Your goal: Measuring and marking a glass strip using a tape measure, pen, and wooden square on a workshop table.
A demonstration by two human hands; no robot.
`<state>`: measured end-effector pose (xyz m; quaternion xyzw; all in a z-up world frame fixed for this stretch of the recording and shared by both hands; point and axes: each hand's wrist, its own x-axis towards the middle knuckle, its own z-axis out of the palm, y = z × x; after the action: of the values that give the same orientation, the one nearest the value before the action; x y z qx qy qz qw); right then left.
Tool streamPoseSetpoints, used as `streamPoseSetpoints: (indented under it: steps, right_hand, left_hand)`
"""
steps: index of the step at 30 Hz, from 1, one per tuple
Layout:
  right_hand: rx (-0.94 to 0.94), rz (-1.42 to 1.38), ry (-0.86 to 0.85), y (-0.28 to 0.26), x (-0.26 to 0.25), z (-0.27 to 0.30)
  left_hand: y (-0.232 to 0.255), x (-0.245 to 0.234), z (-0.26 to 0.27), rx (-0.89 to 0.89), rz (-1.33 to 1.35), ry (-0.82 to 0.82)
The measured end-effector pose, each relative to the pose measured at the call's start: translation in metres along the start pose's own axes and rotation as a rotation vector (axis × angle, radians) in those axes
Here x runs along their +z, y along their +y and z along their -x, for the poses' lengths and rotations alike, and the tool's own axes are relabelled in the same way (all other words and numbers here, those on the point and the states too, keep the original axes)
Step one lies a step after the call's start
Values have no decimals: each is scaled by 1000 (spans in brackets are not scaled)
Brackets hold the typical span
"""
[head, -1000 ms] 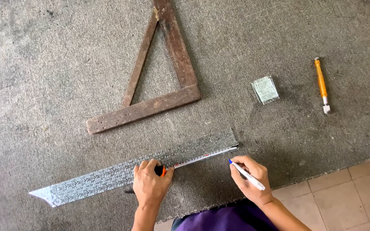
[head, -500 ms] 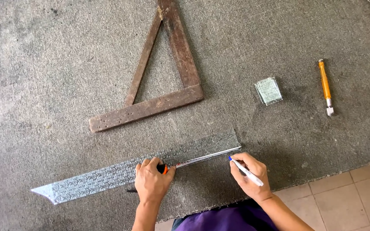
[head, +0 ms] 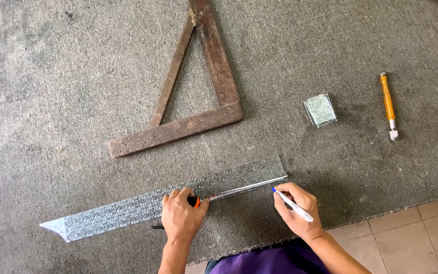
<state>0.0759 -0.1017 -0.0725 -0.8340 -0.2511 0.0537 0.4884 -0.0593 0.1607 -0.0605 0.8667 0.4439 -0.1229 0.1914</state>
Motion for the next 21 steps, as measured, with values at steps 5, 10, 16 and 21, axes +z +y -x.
streamPoseSetpoints:
  steps: [5, 10, 16, 21]
  right_hand:
    - [10, 11, -19, 2, -2, -2]
    - [105, 33, -29, -6, -21, 0]
    - [740, 61, 29, 8, -92, -14]
    - [837, 373, -97, 65, -148, -62]
  left_hand:
    - [3, -4, 1, -16, -7, -25]
    - [9, -10, 1, -64, -32, -89]
    - [62, -16, 35, 145, -45, -268]
    - [172, 12, 67, 424, -12, -366]
